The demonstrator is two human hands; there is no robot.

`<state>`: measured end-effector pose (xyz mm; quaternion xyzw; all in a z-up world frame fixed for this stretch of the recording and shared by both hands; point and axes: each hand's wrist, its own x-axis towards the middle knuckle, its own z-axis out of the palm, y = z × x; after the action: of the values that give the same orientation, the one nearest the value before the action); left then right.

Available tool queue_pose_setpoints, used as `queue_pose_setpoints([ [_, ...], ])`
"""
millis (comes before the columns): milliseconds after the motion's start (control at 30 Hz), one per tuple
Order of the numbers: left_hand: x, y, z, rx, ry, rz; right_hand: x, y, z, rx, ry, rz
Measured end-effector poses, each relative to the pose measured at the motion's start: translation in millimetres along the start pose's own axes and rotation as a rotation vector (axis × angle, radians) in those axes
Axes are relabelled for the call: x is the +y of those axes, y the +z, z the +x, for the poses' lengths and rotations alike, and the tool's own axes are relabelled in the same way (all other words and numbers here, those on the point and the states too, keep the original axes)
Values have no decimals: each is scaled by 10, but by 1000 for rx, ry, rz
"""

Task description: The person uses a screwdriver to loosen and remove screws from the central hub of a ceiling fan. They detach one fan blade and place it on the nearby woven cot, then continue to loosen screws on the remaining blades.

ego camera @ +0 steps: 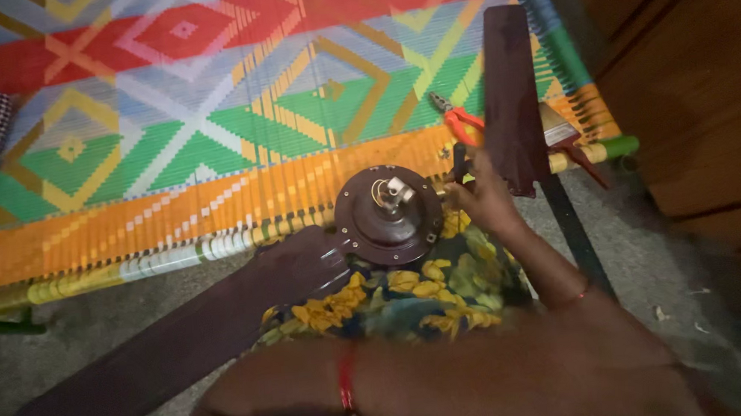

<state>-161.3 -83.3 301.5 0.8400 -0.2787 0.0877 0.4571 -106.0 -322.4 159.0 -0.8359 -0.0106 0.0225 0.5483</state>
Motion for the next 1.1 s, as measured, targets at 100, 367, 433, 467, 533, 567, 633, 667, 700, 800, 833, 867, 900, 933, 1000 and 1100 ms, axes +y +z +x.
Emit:
queue_pose_setpoints([
  [100, -135, -388, -191, -284, -265, -108, -96, -41, 17, -27, 12, -34],
  [367, -714, -753, -669, -651, -640, -397, -97, -83, 14, -38, 51, -180],
  [433, -868, -673, -689, -659, -497, -536, -34, -53, 35, -42, 4, -162],
  [467, -918, -641, -704, -666, -486, -553, -12, -42, 40, -45, -18, -154],
  [533, -967, -632, -749, -674, -533, -520, 20, -2, 29, -39, -96, -156],
  [567, -971, -633, -758, -678, -550, -506, 23, 21, 26, -37, -137, -154],
  [633, -946, -659, -752, -685, -582, -470, 2, 54, 27, -40, -79, -208],
  [667, -922, -674, -749, -691, -602, -447, -18, 54, 21, -42, -51, -234],
  [700, -909, -691, -734, -693, -616, -438, -40, 46, 12, -63, -28, -263],
  [800, -909, -726, -752, -692, -648, -434, -121, 69, -1, -103, -14, -320],
  [833, -932, -725, -768, -689, -634, -427, -143, 79, -14, -103, -41, -317],
  [867, -960, -707, -790, -688, -623, -446, -162, 82, -19, -103, -68, -314],
  [900, -978, -652, -827, -596, -674, -662, -173, 85, -25, -97, -70, -314],
  [933, -997, -593, -868, -514, -696, -844, -177, 87, -25, -90, -72, -314],
  [1000, -1055, -516, -940, -446, -673, -1000, -161, 85, -22, -71, -82, -302],
  [1100, -1142, -465, -985, -449, -581, -1081, -66, 103, 14, -23, -44, -257],
])
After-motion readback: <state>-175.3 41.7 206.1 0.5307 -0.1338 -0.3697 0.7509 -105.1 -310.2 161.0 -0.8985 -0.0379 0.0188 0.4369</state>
